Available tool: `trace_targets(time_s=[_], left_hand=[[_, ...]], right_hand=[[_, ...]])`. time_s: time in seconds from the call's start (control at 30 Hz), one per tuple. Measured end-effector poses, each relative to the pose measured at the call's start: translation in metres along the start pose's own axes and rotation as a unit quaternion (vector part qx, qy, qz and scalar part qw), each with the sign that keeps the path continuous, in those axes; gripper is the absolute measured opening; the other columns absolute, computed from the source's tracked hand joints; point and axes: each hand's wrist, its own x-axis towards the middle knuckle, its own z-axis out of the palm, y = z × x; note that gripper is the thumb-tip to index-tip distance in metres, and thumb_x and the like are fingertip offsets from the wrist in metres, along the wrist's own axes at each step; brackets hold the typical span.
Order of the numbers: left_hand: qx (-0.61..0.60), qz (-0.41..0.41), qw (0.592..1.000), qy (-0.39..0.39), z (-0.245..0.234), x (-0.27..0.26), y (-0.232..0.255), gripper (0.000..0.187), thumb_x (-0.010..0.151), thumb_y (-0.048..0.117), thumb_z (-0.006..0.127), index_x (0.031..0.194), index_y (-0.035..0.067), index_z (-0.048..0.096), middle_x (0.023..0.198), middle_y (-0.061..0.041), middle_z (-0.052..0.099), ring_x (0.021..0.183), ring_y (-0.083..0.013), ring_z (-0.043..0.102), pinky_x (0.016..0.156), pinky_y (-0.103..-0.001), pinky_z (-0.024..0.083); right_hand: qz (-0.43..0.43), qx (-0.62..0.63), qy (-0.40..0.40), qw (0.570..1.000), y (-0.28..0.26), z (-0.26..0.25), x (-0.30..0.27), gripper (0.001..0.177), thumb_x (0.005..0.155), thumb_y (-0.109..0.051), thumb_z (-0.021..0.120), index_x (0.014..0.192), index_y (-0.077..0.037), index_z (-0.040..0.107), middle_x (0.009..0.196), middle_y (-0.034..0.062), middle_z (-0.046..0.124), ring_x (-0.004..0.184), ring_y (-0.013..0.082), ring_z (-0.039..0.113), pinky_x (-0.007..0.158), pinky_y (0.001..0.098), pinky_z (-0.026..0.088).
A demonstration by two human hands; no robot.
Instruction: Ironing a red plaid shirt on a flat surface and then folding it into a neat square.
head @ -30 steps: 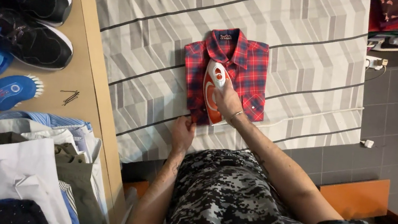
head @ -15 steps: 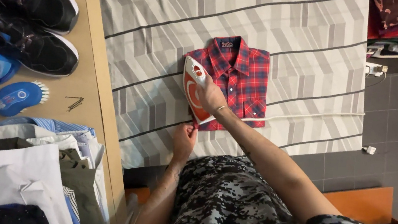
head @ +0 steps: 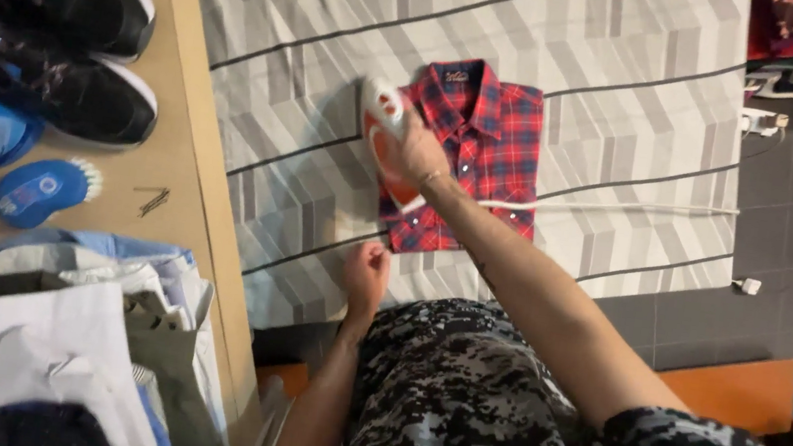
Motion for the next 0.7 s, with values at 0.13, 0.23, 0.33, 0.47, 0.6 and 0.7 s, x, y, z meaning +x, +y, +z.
trace_targets(time_s=[0.13, 0.23, 0.33, 0.47, 0.6, 0.7], left_hand=[[-0.073, -0.071, 0.993, 0.067, -0.008, 0.006, 0.005, 0.006, 0.094, 0.016, 0.069, 0.095, 0.01, 0.07, 0.081, -0.011, 0.068, 0.078, -0.0284, 0.069, 0.07, -0.034, 0.055], [-0.174, -0.126, 0.974, 0.075, -0.019, 0.022, 0.004, 0.011, 0.1, 0.019, 0.064, 0.1, 0.007, 0.066, 0.084, -0.013, 0.068, 0.078, -0.0257, 0.069, 0.073, -0.035, 0.055], [-0.153, -0.137, 0.977, 0.062, -0.022, 0.056, 0.04, 0.018, 0.103, 0.028, 0.063, 0.106, 0.011, 0.069, 0.091, -0.012, 0.07, 0.088, -0.0269, 0.072, 0.079, -0.038, 0.055], [-0.129, -0.089, 0.988, -0.006, -0.005, 0.123, 0.126, 0.025, 0.102, 0.032, 0.063, 0.112, 0.011, 0.072, 0.1, -0.016, 0.074, 0.101, -0.034, 0.073, 0.088, -0.042, 0.056], [-0.006, 0.145, 0.984, -0.101, 0.021, 0.189, 0.196, 0.02, 0.094, 0.013, 0.068, 0.114, 0.012, 0.069, 0.11, -0.009, 0.067, 0.097, -0.0372, 0.072, 0.08, -0.047, 0.061], [0.137, 0.201, 0.951, -0.193, 0.077, 0.232, 0.177, 0.033, 0.087, 0.02, 0.075, 0.118, 0.015, 0.064, 0.118, -0.004, 0.063, 0.093, -0.0378, 0.074, 0.079, -0.05, 0.063]], right_hand=[[-0.029, 0.011, -0.007, 0.999, -0.004, -0.044, -0.048, 0.057, 0.092, -0.042, 0.066, 0.142, -0.024, 0.047, 0.106, 0.0246, 0.073, 0.106, 0.0451, 0.07, 0.094, 0.0575, 0.057], [-0.016, 0.052, 0.027, 0.998, -0.015, -0.115, -0.108, 0.055, 0.095, -0.042, 0.064, 0.145, -0.022, 0.051, 0.104, 0.0278, 0.073, 0.105, 0.0477, 0.069, 0.091, 0.06, 0.055], [0.011, 0.073, 0.07, 0.995, 0.017, -0.174, -0.149, 0.053, 0.093, -0.043, 0.072, 0.141, -0.024, 0.062, 0.107, 0.0182, 0.075, 0.107, 0.0392, 0.07, 0.091, 0.0501, 0.055], [0.047, 0.042, 0.094, 0.994, 0.071, -0.218, -0.178, 0.059, 0.088, -0.047, 0.079, 0.14, -0.022, 0.064, 0.108, 0.018, 0.074, 0.109, 0.038, 0.069, 0.095, 0.0504, 0.053], [0.101, -0.089, 0.04, 0.99, 0.07, -0.238, -0.197, 0.065, 0.083, -0.048, 0.079, 0.139, -0.018, 0.065, 0.103, 0.0284, 0.074, 0.103, 0.0482, 0.069, 0.092, 0.0569, 0.055], [0.118, -0.113, -0.022, 0.986, 0.075, -0.225, -0.202, 0.066, 0.083, -0.049, 0.075, 0.139, -0.015, 0.065, 0.1, 0.0335, 0.074, 0.101, 0.052, 0.069, 0.093, 0.0597, 0.054]])
